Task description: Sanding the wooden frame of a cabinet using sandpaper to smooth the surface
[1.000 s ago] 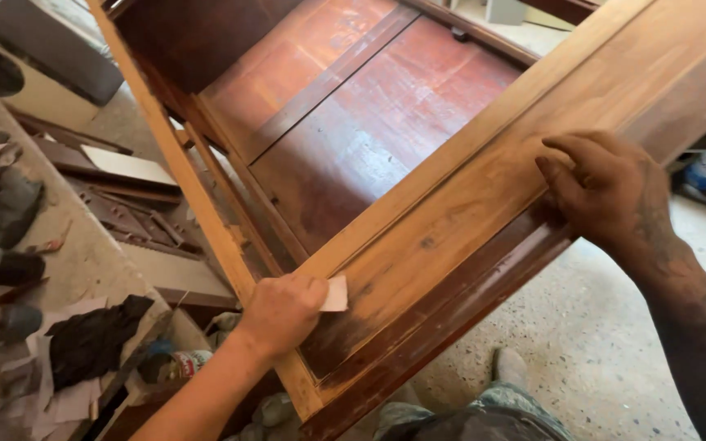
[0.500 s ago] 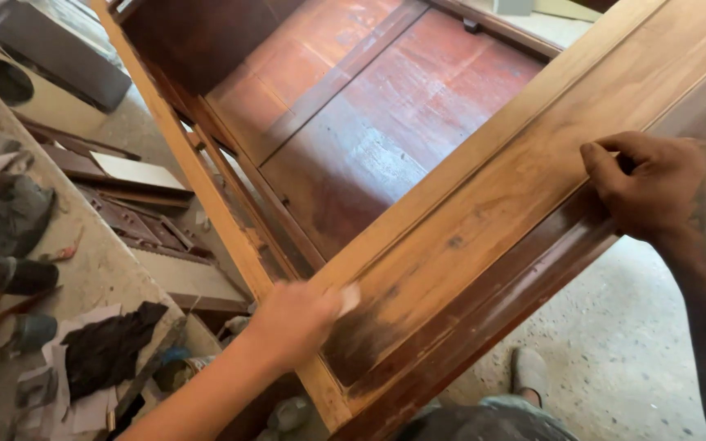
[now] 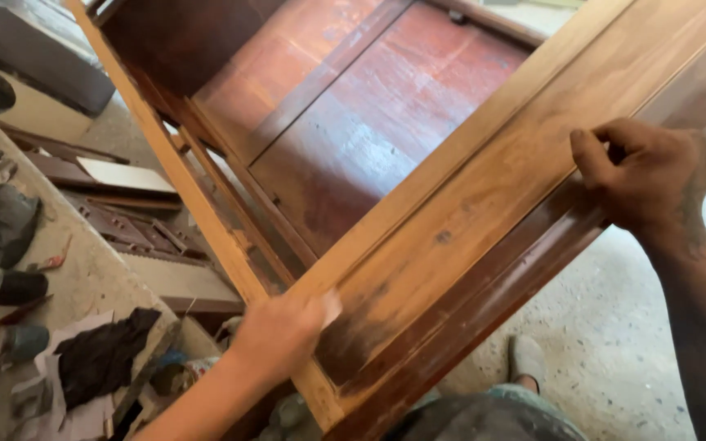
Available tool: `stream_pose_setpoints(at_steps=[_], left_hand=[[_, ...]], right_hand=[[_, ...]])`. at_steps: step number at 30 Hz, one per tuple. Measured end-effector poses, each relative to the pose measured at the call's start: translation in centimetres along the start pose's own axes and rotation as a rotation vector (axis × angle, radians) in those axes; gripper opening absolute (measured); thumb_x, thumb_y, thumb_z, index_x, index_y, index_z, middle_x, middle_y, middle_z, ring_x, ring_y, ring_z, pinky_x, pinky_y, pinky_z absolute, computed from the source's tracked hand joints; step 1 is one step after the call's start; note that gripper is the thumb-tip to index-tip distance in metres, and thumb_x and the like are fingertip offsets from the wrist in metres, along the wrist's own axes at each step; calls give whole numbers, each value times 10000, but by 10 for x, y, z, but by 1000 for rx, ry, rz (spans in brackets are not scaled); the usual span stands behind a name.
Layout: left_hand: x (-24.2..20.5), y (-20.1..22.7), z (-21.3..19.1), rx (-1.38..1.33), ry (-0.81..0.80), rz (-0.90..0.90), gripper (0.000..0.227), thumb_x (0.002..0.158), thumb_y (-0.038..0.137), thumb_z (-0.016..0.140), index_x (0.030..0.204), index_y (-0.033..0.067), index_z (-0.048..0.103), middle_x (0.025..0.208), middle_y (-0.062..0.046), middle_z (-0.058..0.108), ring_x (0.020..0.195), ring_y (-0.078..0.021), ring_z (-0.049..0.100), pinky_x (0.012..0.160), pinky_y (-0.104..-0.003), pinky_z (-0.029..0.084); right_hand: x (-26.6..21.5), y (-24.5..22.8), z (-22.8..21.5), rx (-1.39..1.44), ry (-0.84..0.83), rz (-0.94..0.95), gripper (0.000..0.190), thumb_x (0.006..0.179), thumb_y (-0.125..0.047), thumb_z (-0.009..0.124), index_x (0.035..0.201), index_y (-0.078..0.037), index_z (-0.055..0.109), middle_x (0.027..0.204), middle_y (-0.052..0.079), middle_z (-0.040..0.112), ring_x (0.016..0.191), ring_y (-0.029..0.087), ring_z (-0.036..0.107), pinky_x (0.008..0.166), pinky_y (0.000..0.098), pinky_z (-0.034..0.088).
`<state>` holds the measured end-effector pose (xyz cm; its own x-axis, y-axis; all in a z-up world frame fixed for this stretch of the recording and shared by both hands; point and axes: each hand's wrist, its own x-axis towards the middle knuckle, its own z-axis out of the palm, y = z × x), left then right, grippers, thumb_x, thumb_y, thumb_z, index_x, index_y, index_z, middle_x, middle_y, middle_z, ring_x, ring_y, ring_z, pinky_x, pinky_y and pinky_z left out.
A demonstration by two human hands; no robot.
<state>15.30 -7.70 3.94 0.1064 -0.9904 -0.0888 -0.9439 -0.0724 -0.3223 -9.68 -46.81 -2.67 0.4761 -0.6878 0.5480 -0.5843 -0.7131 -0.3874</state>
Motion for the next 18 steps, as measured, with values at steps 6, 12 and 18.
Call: stream_pose_setpoints(at_steps=[6,12,18], left_hand=[[163,34,-7,-228,-68,-46,324,894,191,490,1171,291,623,776,-112,744,725,-448,722,571,-576,541],[116,21,-12,-347,-210,-71,253,906,253,527,1155,228,494,753,-176,676,666,-506,662,534,-597,496],[151,23,-13,-154,53,39,386,868,272,546,1245,234,621,784,-123,688,526,-435,650,402,-568,465]], right_hand=[[1,-8,-4,38,23,26,230,1091,-309,782,908,-173,809,659,-17,636,665,121,647,636,312,452],[6,-11,-3,145,100,-16,265,1048,-236,791,816,-113,757,562,57,542,542,178,581,527,347,396],[8,-21,-9,206,112,13,248,996,-236,790,769,-150,743,583,-13,607,535,136,589,521,324,408]])
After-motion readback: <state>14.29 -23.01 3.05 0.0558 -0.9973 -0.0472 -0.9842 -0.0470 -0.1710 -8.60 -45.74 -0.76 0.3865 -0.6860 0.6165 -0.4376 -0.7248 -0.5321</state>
